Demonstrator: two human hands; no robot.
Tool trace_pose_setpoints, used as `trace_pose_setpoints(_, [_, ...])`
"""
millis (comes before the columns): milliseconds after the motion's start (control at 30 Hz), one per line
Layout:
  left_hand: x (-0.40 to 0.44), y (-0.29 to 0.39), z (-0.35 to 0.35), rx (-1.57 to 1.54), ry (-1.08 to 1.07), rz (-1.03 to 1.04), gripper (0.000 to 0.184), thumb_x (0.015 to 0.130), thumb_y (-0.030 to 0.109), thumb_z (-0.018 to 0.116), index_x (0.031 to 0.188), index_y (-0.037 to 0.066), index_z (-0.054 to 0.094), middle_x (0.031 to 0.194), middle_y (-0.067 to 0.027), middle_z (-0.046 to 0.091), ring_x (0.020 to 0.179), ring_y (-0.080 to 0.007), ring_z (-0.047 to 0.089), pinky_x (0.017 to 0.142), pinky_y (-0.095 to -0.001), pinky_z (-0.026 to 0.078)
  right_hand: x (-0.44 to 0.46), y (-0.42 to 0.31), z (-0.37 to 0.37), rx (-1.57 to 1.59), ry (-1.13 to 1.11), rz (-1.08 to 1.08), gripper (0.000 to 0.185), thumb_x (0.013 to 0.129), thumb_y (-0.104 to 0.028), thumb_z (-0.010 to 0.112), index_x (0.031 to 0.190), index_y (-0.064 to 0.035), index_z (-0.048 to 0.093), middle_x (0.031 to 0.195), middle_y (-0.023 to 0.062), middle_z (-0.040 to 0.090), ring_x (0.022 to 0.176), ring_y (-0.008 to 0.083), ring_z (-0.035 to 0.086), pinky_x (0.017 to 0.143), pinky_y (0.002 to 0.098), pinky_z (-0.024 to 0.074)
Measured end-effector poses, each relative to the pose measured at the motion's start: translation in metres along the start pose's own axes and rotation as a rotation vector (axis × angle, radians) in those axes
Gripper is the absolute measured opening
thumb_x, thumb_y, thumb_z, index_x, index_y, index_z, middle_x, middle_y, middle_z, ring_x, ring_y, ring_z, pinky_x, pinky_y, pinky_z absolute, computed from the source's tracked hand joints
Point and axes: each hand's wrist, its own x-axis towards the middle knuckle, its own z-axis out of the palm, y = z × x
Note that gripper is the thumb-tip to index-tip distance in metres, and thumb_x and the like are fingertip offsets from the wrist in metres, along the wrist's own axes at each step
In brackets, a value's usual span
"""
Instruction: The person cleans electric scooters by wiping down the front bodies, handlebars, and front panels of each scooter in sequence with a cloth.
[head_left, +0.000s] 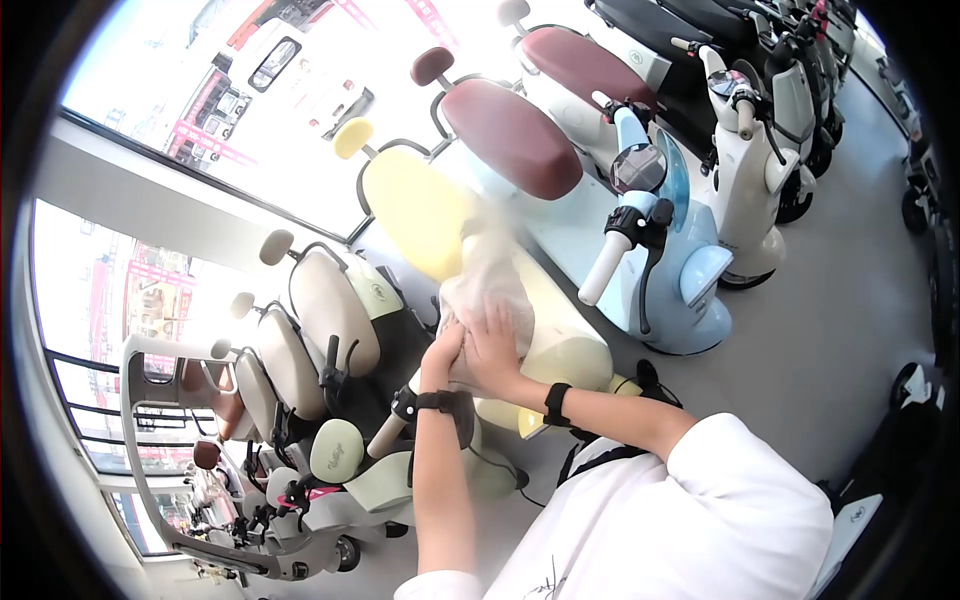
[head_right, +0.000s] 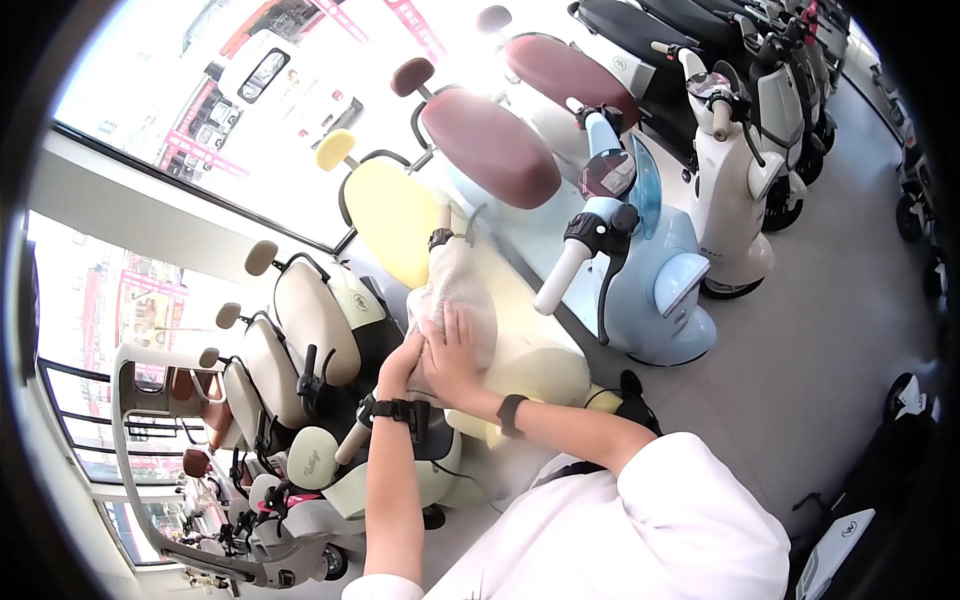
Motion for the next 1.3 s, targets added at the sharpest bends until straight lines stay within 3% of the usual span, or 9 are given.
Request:
trace_pose_setpoints(133, [0.015,-0.033,-0.032,0.093,0.037,-0.039,0.052,0.102,0.017,0.040,0.149,-0.004,0.045,0.151,-0.0136,0.050,0.137,-0.0235,0.046,0.117,-0.0308,0.034,0.016,0.013,-0.015,0.042,0.021,-0.201,0.051,0.099,-0.020,0.051,0.148,-0.0080,0.049,0.154,0.0262,0.039,0.142,0.0503,0.033,0.119,0.0592,0.0227])
trace_pose_setpoints(333, [0.046,0.052,0.036,0.322,0.281,-0.175,0.044,0.104,0.027,0.040,0.126,-0.002,0.064,0.123,-0.0188,0.069,0.112,-0.0310,0.063,0.101,-0.0376,0.047,0.027,0.053,-0.010,0.222,0.048,0.030,0.058,0.101,-0.029,0.055,0.153,-0.0072,0.041,0.155,0.0256,0.037,0.142,0.0472,0.035,0.119,0.0545,0.0266])
trace_pose_setpoints(400, [-0.003,0.161,0.123,0.650,0.532,-0.221,0.046,0.104,0.030,0.039,0.118,-0.005,0.066,0.113,-0.0280,0.070,0.106,-0.0433,0.066,0.096,-0.0475,0.050,0.014,0.064,0.003,0.308,0.016,0.181,0.069,0.100,-0.033,0.059,0.157,-0.0041,0.033,0.159,0.0279,0.031,0.146,0.0495,0.028,0.120,0.0561,0.0246])
trace_pose_setpoints(433, [-0.014,0.179,0.152,0.827,0.592,-0.288,0.046,0.103,0.030,0.040,0.128,-0.001,0.064,0.122,-0.0226,0.069,0.115,-0.0434,0.063,0.100,-0.0490,0.048,0.004,0.061,0.001,0.288,-0.048,0.177,0.070,0.099,-0.033,0.059,0.157,-0.0026,0.032,0.159,0.0284,0.030,0.146,0.0504,0.026,0.120,0.0568,0.0235])
trace_pose_setpoints(600, [-0.060,0.117,0.200,1.399,0.812,0.251,0.055,0.096,0.026,0.053,0.147,0.007,0.054,0.160,-0.0161,0.042,0.149,-0.0389,0.036,0.119,-0.0553,0.029,-0.050,0.025,-0.053,0.248,-0.183,-0.028,0.079,0.098,-0.033,0.059,0.158,0.0032,0.023,0.163,0.0307,0.019,0.148,0.0582,0.011,0.122,0.0620,0.0160])
trace_pose_setpoints(767, [-0.114,0.078,0.228,1.197,0.748,0.161,0.066,0.097,0.023,0.054,0.156,0.000,0.037,0.164,-0.0226,0.032,0.154,-0.0432,0.024,0.123,-0.0575,0.021,-0.079,0.054,-0.047,0.388,-0.213,-0.142,0.073,0.098,-0.032,0.059,0.157,0.0002,0.030,0.163,0.0362,0.010,0.148,0.0625,0.011,0.121,0.0638,0.0227])
trace_pose_setpoints(1033, [-0.167,0.084,0.251,0.788,0.845,0.263,0.070,0.097,0.016,0.058,0.155,-0.012,0.029,0.159,-0.0326,0.033,0.151,-0.0514,0.024,0.122,-0.0554,0.024,-0.058,0.023,-0.070,0.323,-0.349,-0.376,0.059,0.093,-0.029,0.061,0.143,0.0005,0.049,0.151,0.0280,0.040,0.146,0.0592,0.021,0.122,0.0624,0.0220])
trace_pose_setpoints(1200, [-0.242,0.100,0.251,0.736,0.992,0.213,0.067,0.100,0.013,0.052,0.158,-0.011,0.026,0.164,-0.0294,0.027,0.156,-0.0458,0.019,0.125,-0.0503,0.019,-0.057,-0.017,-0.035,0.297,-0.619,-0.461,0.057,0.088,-0.029,0.071,0.137,-0.0045,0.055,0.138,0.0234,0.051,0.129,0.0474,0.046,0.108,0.0558,0.0398])
trace_pose_setpoints(1300, [-0.272,0.096,0.244,0.556,1.125,0.142,0.071,0.097,0.008,0.052,0.159,-0.009,0.023,0.165,-0.0290,0.027,0.156,-0.0461,0.018,0.125,-0.0509,0.019,-0.063,-0.059,-0.025,0.227,-0.478,-0.528,0.052,0.079,-0.021,0.073,0.129,-0.0115,0.062,0.130,0.0176,0.057,0.117,0.0438,0.053,0.098,0.0506,0.0466])
